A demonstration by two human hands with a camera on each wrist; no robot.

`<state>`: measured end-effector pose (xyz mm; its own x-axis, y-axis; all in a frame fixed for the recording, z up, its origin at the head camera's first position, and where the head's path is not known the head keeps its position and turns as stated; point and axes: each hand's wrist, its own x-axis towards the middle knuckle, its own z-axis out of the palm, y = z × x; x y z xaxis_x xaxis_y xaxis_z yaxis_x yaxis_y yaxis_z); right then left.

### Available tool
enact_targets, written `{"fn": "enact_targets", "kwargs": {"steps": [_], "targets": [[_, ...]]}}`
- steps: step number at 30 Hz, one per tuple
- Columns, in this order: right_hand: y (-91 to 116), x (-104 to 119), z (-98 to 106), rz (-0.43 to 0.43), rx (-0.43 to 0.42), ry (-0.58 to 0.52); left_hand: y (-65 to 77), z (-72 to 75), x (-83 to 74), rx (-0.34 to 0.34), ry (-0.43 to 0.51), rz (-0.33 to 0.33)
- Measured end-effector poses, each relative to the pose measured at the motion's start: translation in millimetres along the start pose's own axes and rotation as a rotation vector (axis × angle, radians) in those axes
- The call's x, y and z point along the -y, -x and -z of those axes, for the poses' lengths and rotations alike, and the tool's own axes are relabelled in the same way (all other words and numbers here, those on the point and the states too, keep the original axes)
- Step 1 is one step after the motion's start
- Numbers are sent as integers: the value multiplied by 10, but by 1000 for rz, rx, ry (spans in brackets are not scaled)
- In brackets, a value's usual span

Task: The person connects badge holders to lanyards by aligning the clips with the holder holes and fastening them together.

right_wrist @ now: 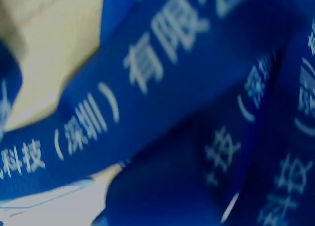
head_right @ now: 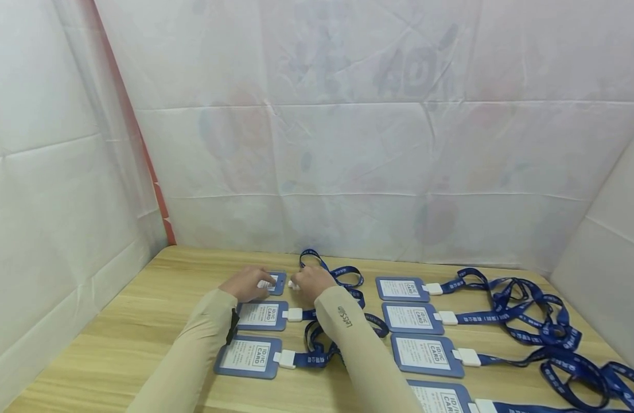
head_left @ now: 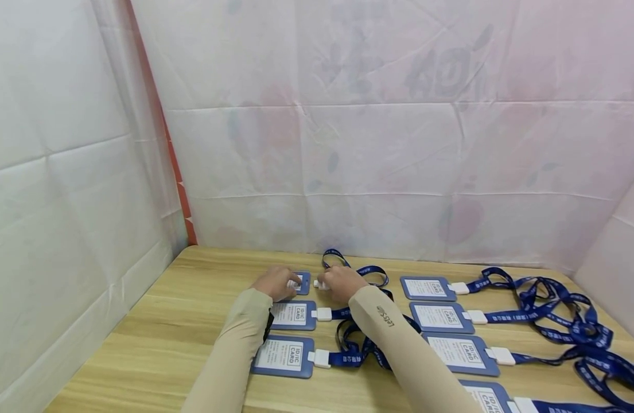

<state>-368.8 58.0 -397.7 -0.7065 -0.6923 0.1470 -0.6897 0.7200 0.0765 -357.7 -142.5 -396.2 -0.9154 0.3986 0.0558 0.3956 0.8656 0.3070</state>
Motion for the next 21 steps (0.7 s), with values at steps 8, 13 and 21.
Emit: {"fn": "enact_targets", "kwargs": {"steps": [8, 13, 21], "targets": [[4, -9, -63, 68, -83, 20, 8, 13, -61, 3, -15, -26], [23, -43, -45, 66, -39, -62, 7, 34, -81, 32, -10, -12], [41, -56, 13, 94, -8, -130, -17, 39, -50, 48, -47, -23]]}}
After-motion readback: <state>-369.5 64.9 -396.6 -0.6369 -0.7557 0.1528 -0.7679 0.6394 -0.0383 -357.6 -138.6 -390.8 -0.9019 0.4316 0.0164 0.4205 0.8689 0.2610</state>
